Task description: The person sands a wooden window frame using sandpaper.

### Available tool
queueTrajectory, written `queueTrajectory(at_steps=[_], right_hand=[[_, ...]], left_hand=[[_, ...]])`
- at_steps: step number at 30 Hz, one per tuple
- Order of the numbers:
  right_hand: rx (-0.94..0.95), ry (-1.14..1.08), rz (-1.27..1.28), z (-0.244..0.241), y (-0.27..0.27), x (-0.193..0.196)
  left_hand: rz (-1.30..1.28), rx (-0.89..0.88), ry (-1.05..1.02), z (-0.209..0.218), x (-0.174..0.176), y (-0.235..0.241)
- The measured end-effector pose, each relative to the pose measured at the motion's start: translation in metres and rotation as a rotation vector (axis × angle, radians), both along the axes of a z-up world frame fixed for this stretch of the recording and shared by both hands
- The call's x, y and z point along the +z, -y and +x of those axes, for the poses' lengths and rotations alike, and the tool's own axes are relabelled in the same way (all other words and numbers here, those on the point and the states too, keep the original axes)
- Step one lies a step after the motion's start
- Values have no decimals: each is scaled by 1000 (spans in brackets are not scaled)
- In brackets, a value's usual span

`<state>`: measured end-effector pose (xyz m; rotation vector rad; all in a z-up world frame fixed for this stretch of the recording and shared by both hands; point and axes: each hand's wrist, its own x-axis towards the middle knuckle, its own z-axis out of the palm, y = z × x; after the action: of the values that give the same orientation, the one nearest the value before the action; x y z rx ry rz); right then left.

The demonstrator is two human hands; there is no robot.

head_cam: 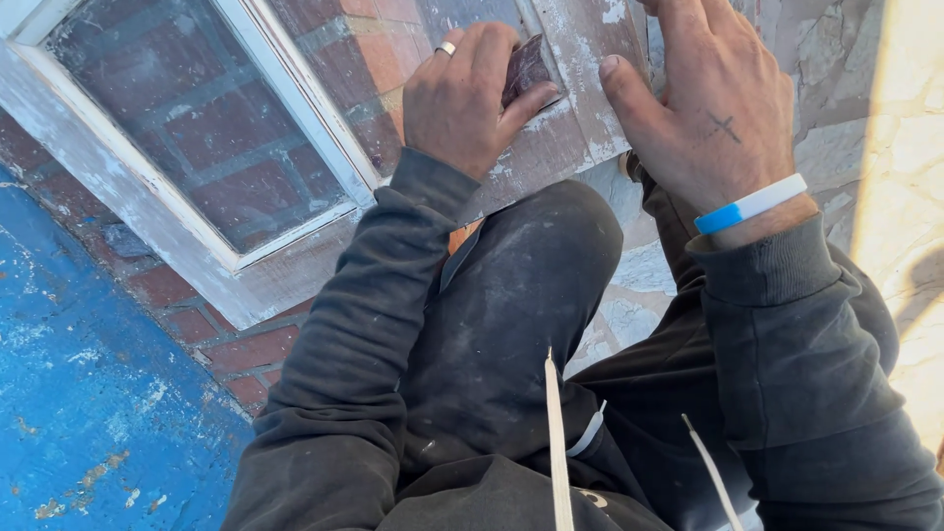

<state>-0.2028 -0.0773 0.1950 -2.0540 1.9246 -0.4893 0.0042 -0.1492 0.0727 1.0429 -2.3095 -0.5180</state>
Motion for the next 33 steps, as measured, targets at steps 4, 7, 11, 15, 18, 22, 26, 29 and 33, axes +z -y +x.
queueTrajectory(at_steps=[4,7,11,15,18,22,26,29,33], right_hand=[[20,-34,11,5,2,1],[19,-71,42,9,3,-2],[30,-103,78,7,0,-10],[37,-109,113,9,1,-17],[7,-130,163,13,1,-25],[-33,-162,142,16,1,-45],[-71,-146,77,27,-3,-64],[-112,-56,19,33,-5,-76],[-135,31,-26,34,-12,-85]], left_hand=[[25,-112,-76,5,-4,9],[51,-139,-127,6,-6,14],[106,-158,-173,6,-19,15],[88,-123,-206,3,-21,15],[27,-105,-204,1,-20,15],[-26,-217,-188,3,-20,19],[-47,-262,-213,6,-23,24],[19,-308,-218,10,-34,27],[81,-352,-212,14,-16,29]])
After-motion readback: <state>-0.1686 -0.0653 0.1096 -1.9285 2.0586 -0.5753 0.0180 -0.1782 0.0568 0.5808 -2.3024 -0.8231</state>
